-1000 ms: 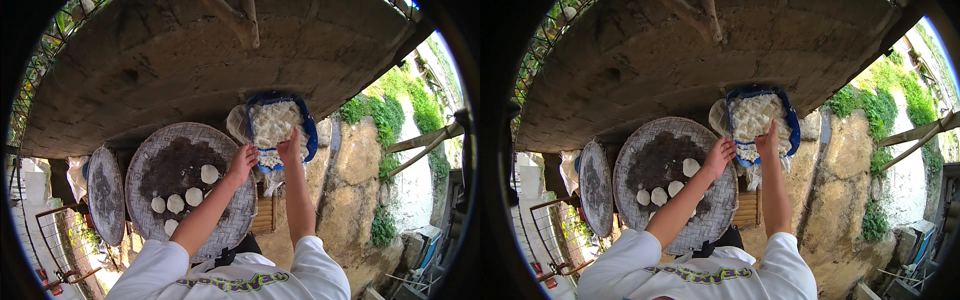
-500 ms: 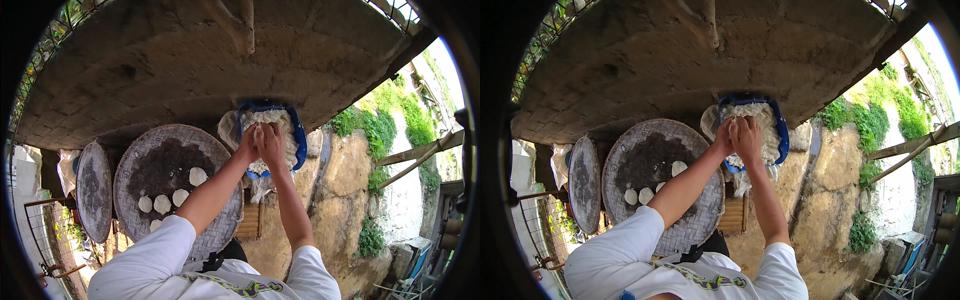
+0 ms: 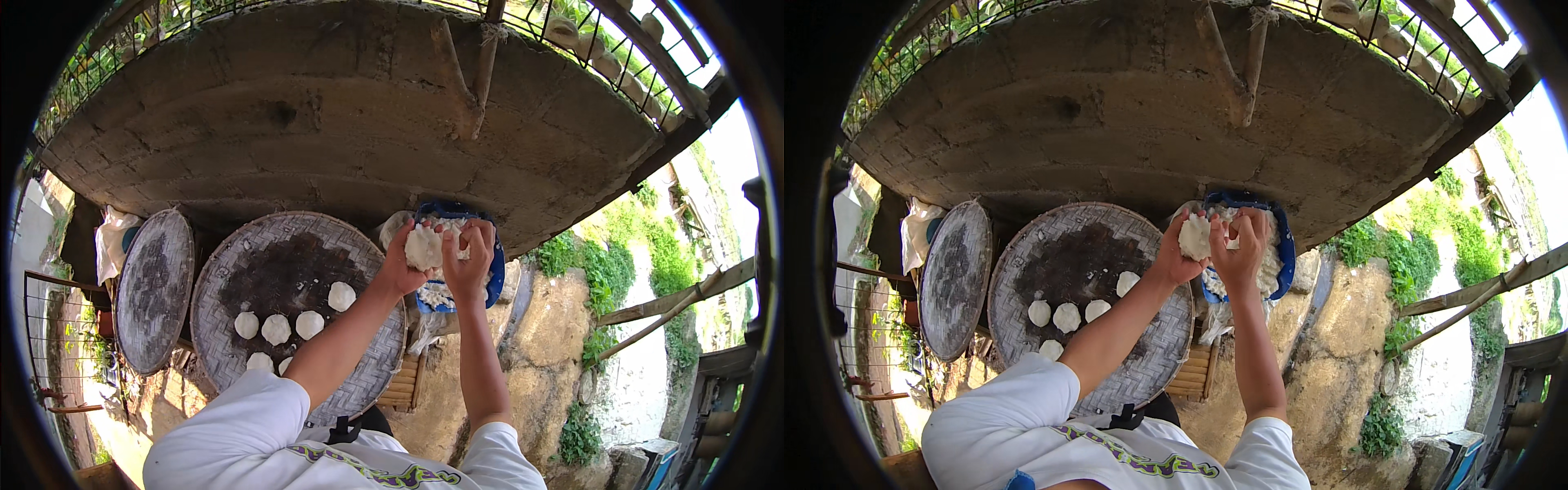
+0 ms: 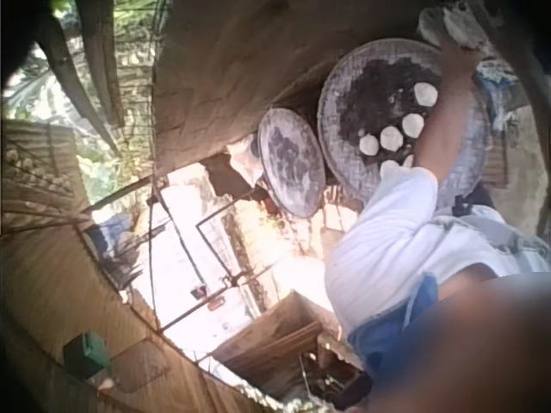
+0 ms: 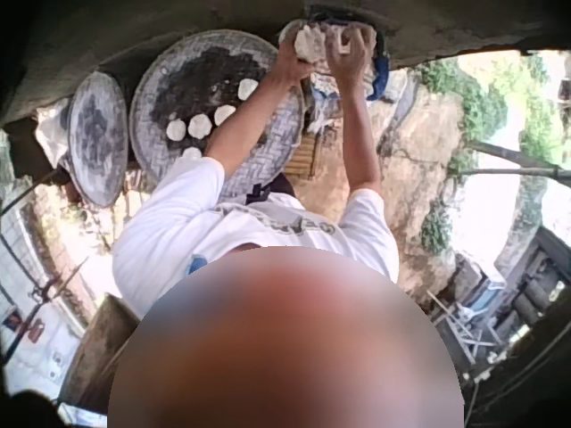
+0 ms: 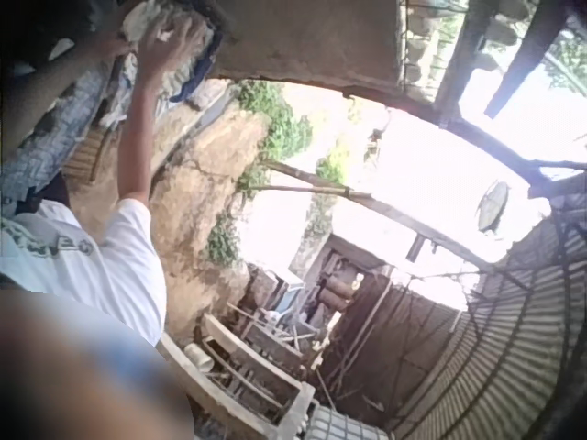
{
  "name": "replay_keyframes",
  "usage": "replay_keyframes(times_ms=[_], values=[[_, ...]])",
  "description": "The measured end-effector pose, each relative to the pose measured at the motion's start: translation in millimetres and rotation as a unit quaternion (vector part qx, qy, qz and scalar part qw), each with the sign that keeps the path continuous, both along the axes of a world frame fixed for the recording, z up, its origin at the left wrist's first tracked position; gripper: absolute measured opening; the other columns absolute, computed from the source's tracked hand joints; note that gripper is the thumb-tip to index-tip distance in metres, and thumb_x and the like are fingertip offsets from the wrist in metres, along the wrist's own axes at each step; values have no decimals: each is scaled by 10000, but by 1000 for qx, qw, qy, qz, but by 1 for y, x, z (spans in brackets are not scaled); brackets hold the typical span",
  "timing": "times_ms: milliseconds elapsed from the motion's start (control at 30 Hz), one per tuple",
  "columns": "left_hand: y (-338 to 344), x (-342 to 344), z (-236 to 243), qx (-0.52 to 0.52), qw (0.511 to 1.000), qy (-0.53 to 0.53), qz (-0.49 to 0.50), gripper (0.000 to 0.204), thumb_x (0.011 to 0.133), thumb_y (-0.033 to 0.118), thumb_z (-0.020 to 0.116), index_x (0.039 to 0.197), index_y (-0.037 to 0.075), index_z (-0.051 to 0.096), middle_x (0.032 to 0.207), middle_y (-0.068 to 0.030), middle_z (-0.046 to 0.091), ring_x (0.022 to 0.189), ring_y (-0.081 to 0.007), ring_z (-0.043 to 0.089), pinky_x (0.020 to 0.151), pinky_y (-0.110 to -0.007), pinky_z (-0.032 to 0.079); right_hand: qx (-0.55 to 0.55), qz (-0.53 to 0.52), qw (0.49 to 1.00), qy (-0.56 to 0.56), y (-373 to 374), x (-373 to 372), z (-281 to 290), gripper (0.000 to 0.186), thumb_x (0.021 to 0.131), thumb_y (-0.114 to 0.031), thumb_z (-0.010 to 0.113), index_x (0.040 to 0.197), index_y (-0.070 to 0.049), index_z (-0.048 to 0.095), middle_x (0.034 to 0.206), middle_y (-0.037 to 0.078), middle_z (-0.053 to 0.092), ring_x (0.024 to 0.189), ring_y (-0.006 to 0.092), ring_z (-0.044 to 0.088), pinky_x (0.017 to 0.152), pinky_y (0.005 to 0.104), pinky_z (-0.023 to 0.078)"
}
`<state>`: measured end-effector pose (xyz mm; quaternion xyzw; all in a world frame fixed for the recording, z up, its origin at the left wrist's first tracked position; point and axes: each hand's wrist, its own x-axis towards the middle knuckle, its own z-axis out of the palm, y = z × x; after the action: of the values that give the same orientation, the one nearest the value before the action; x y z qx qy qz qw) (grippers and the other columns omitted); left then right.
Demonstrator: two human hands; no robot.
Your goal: The person repeatedly takes portions of white dough from a blue container, rolls them into balls between their hands, and places them on a large woven tray. The process continues throughout the clip, accumulating many dough balls on the tray.
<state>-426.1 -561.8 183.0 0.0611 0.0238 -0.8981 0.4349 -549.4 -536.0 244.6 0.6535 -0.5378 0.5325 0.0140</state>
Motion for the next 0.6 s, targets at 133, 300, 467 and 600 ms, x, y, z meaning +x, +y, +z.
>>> replay_keyframes(times_ms=[133,300,467,600], values=[[29,25,36,-50,986,-149,55,485,1042,492,545,1377,141,551,1396,-70,595,1264,-204,582,1102,-408,441,94,108,899,-414,18,55,-1,421,1039,-417,534,1142,-35,677,1208,145,645,1175,282,607,1008,469,476],[70,83,49,-63,883,-409,222,650,1063,471,483,1561,78,344,1580,-100,406,1417,-185,428,1171,-374,359,184,138,572,-787,77,154,-2,387,1070,-359,499,1327,-82,581,1262,99,650,1151,242,643,928,413,562],[144,186,50,-18,971,-203,127,590,1077,524,440,1481,96,477,1407,-85,591,1261,-217,594,1095,-402,476,246,130,673,-686,140,226,10,485,1073,-334,489,1496,-99,471,1328,138,611,1210,275,627,968,426,547],[180,256,72,-59,978,-200,31,599,1081,569,392,1436,102,511,1282,-84,640,1140,-220,662,1003,-414,543,30,200,964,-170,165,264,23,458,1007,-352,621,1334,-34,655,1346,200,613,1233,286,620,986,417,513]])
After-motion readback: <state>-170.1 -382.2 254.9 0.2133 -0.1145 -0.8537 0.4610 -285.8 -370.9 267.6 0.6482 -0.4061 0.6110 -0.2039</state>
